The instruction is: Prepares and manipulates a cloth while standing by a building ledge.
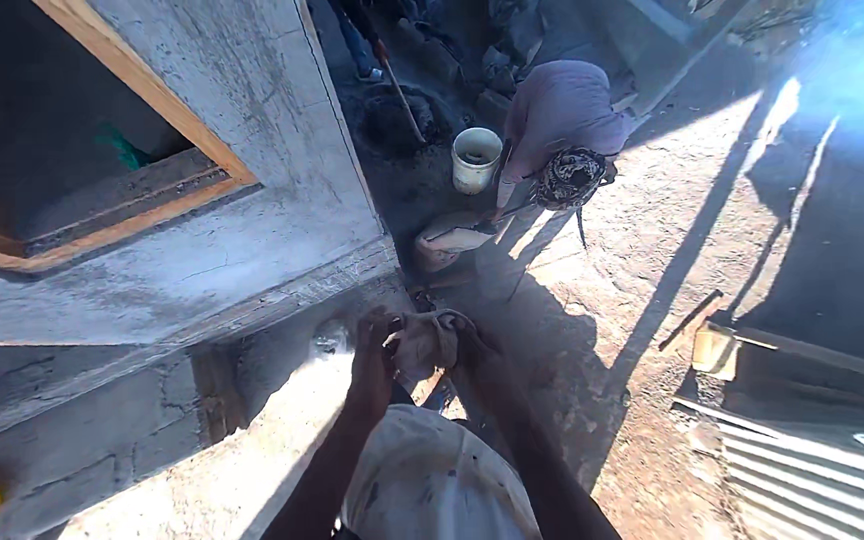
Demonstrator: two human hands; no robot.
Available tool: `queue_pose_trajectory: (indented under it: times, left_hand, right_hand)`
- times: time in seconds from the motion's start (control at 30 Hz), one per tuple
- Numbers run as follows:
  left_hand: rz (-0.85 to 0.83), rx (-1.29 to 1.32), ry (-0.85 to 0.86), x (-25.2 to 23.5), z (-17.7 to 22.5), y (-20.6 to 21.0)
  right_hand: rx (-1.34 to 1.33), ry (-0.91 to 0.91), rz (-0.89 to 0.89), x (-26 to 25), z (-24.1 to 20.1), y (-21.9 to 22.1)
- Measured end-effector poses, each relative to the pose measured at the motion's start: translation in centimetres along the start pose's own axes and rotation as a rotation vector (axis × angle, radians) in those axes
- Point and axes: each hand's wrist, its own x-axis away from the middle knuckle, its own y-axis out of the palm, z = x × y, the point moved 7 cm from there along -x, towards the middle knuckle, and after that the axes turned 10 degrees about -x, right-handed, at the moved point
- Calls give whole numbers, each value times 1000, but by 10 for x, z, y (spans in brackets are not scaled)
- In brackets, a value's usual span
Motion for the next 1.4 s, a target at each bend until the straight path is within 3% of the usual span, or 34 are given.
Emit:
queue_pose_trajectory:
  times: [0.13,0.23,0.33,0.43,0.53,0.67,0.73,0.83,1.0,1.2,1.33,1.4]
  left_hand:
    - [-269,-337,351,27,4,40]
    - [-255,-680,647,37,6,52]
    - [-229,-791,748,33,10,53]
    - [-262,-652,690,26,21,52]
    - [-232,-389,490,14,28,48]
    - [-171,-59,92,1,30,49]
    - [-176,-64,8,-1,30,55]
    - [-235,-241,70,-2,35,70]
    - [-389,-499,224,-3,41,93]
    - [-312,-656,366,-7,54,91]
    - [-191,-862,425,-6,56,85]
    - [-247,-799,363,-8,48,86]
  right_hand:
    - [-248,61,228,9,3,-20]
    - [-266,58,294,16,2,-34]
    - [-223,61,299,23,-2,-46]
    - [-196,80,291,29,-5,-57]
    - [-120,127,317,35,-5,-77]
    - [410,71,290,42,-16,-100]
    - [564,-64,242,41,-28,-100]
    - [551,-196,54,30,-47,-81]
    - [544,-183,-270,2,-55,-45]
    - [254,-103,-184,1,-55,-53]
    - [230,-151,-160,19,-49,-52]
    - [308,-166,-191,29,-41,-49]
